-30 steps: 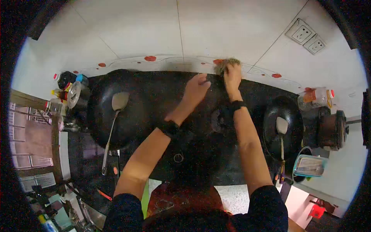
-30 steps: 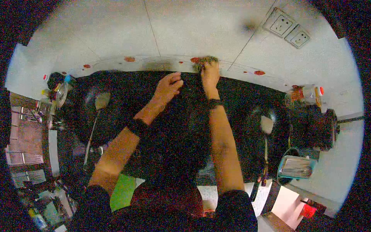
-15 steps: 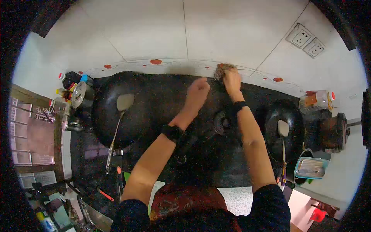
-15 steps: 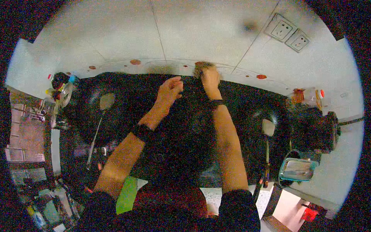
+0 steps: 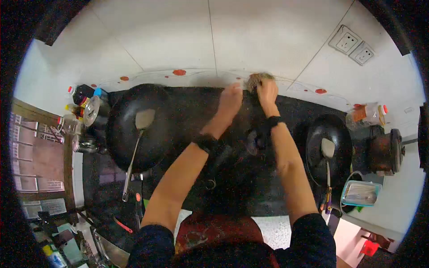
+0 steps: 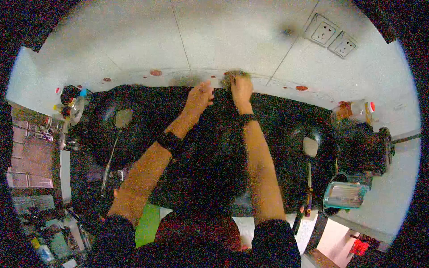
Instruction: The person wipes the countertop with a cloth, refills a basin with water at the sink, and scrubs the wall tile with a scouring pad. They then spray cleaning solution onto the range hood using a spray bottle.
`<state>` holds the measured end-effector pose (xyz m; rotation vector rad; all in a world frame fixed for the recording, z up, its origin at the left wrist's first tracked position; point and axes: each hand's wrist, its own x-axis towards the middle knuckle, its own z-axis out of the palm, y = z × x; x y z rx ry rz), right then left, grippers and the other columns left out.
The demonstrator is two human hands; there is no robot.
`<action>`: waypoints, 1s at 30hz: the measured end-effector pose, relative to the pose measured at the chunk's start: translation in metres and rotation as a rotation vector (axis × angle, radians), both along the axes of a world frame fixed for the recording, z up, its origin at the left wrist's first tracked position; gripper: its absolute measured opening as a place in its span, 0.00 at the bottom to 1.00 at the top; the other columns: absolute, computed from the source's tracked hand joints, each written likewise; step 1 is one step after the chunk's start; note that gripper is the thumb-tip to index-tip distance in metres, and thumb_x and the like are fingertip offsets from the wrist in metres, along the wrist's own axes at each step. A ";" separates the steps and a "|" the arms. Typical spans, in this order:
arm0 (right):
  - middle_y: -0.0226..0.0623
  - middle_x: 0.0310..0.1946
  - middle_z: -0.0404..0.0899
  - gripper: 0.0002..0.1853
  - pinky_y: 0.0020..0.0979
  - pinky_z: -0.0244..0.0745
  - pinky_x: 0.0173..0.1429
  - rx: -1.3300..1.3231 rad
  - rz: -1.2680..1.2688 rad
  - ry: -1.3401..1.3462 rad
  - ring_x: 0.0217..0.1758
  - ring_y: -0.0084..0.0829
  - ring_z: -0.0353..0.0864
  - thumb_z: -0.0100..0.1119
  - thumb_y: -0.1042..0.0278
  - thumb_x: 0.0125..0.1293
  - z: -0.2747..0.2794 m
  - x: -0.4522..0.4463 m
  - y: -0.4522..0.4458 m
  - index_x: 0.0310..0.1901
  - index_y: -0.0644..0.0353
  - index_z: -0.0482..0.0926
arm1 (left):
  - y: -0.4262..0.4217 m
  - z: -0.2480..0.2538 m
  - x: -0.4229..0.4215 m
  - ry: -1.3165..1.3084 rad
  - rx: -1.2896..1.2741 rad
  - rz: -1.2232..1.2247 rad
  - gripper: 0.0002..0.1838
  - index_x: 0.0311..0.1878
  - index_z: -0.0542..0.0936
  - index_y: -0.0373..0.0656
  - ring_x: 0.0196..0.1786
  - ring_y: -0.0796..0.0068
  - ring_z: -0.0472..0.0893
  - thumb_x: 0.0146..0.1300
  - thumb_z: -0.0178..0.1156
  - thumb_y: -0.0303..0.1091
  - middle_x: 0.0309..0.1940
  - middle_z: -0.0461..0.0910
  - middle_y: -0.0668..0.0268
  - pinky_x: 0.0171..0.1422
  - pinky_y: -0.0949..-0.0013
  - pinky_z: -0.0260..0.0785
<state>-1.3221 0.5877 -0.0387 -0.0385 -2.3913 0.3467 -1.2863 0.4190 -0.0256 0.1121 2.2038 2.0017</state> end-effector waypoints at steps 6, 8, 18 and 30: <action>0.50 0.29 0.78 0.10 0.44 0.71 0.40 -0.326 0.008 0.099 0.34 0.51 0.77 0.60 0.64 0.53 0.042 -0.011 0.005 0.32 0.62 0.80 | 0.002 0.032 0.019 -0.267 0.064 0.028 0.21 0.57 0.70 0.42 0.39 0.73 0.77 0.62 0.56 0.34 0.44 0.75 0.64 0.40 0.70 0.73; 0.49 0.29 0.78 0.11 0.43 0.71 0.39 -0.365 0.031 0.219 0.33 0.49 0.77 0.61 0.64 0.53 0.129 -0.010 -0.004 0.33 0.62 0.80 | 0.003 0.033 0.016 -0.241 0.093 0.010 0.21 0.58 0.69 0.43 0.39 0.72 0.77 0.62 0.56 0.34 0.44 0.75 0.64 0.39 0.69 0.73; 0.50 0.32 0.79 0.11 0.45 0.72 0.44 -0.365 -0.170 -0.210 0.37 0.50 0.78 0.62 0.66 0.52 -0.003 0.005 0.035 0.35 0.62 0.81 | -0.001 0.048 0.011 -0.147 0.081 -0.083 0.23 0.61 0.68 0.46 0.40 0.72 0.77 0.62 0.56 0.35 0.45 0.75 0.63 0.39 0.69 0.74; 0.48 0.33 0.81 0.13 0.39 0.73 0.45 -0.491 -0.257 -0.061 0.38 0.47 0.80 0.64 0.68 0.48 0.027 0.003 0.072 0.37 0.63 0.81 | 0.028 0.066 -0.004 -0.063 0.117 -0.244 0.25 0.63 0.64 0.47 0.45 0.67 0.77 0.64 0.55 0.40 0.50 0.74 0.62 0.45 0.66 0.74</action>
